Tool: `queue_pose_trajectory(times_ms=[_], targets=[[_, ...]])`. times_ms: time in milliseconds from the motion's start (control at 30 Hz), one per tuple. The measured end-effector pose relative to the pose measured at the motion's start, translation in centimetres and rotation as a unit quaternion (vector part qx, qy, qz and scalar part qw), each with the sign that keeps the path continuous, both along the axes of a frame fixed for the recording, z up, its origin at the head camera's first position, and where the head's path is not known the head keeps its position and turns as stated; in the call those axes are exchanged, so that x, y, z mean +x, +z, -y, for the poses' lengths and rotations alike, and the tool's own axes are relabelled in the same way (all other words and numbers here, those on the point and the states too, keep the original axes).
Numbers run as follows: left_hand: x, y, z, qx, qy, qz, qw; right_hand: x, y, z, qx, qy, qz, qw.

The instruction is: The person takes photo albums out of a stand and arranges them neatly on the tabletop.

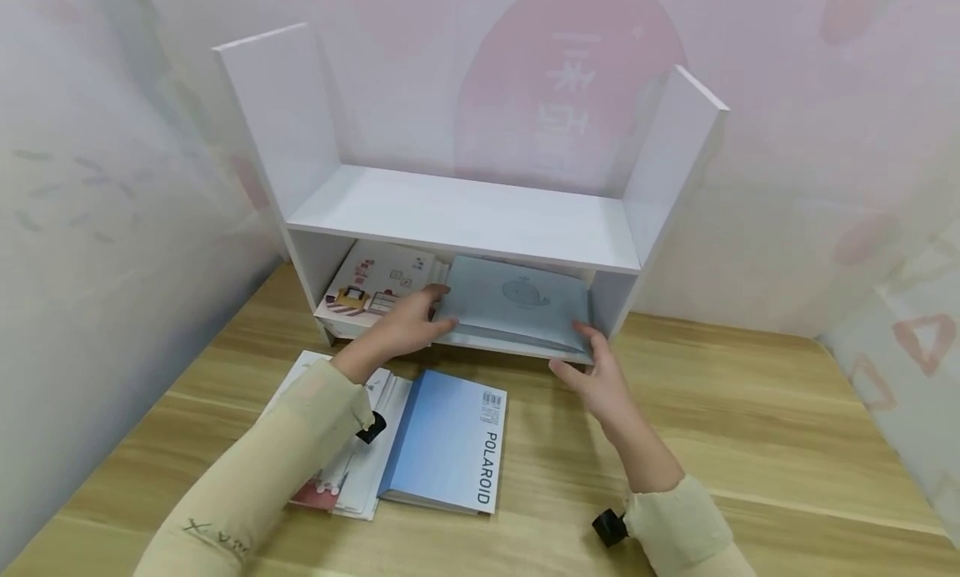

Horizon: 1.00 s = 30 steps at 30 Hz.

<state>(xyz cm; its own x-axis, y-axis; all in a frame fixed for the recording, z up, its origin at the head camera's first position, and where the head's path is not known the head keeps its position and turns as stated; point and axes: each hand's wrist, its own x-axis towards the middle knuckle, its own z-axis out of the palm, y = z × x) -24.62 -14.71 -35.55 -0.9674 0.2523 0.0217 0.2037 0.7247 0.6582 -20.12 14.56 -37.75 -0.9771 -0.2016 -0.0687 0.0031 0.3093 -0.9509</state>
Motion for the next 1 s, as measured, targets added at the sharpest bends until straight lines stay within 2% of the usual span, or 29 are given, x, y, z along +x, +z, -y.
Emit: queue_pose_trajectory(times_ms=[200,400,500,600,667,767,867,1000], targets=[[0.9,0.4,0.1,0.004,0.027,0.001,0.9996,0.8,-0.5,-0.3,0.002,-0.009,-0.022,0.9997],[1.4,0.4,-0.5,-0.024,0.047,-0.016,0.9985,1.7,-0.4,-1.5,-0.016,-0.039,-0.037,0.9984],[1.3,0.4,-0.7,-0.037,0.055,-0.018,0.9976,1.6,-0.4,-2.0,0.004,-0.074,-0.032,0.9967],[1.0,0.4,-0.9,-0.050,0.061,-0.012,0.9968,1.1,-0.6,-2.5,0.039,-0.092,-0.019,0.9948],[0.9,0.3,-0.9,-0.060,0.062,-0.005,0.9962,0.7,-0.8,-2.8,0.060,-0.087,-0.010,0.9943],[0.9,0.3,-0.9,-0.068,0.059,0.009,0.9959,0.2,-1.2,-3.0,0.063,-0.076,0.004,0.9951],[1.0,0.1,-0.8,-0.072,0.055,0.014,0.9958,-0.1,-1.4,-3.0,0.051,-0.067,0.017,0.9963],[1.2,-0.2,-0.8,-0.077,0.055,0.003,0.9955,-0.4,-1.5,-2.6,0.034,-0.065,0.027,0.9969]])
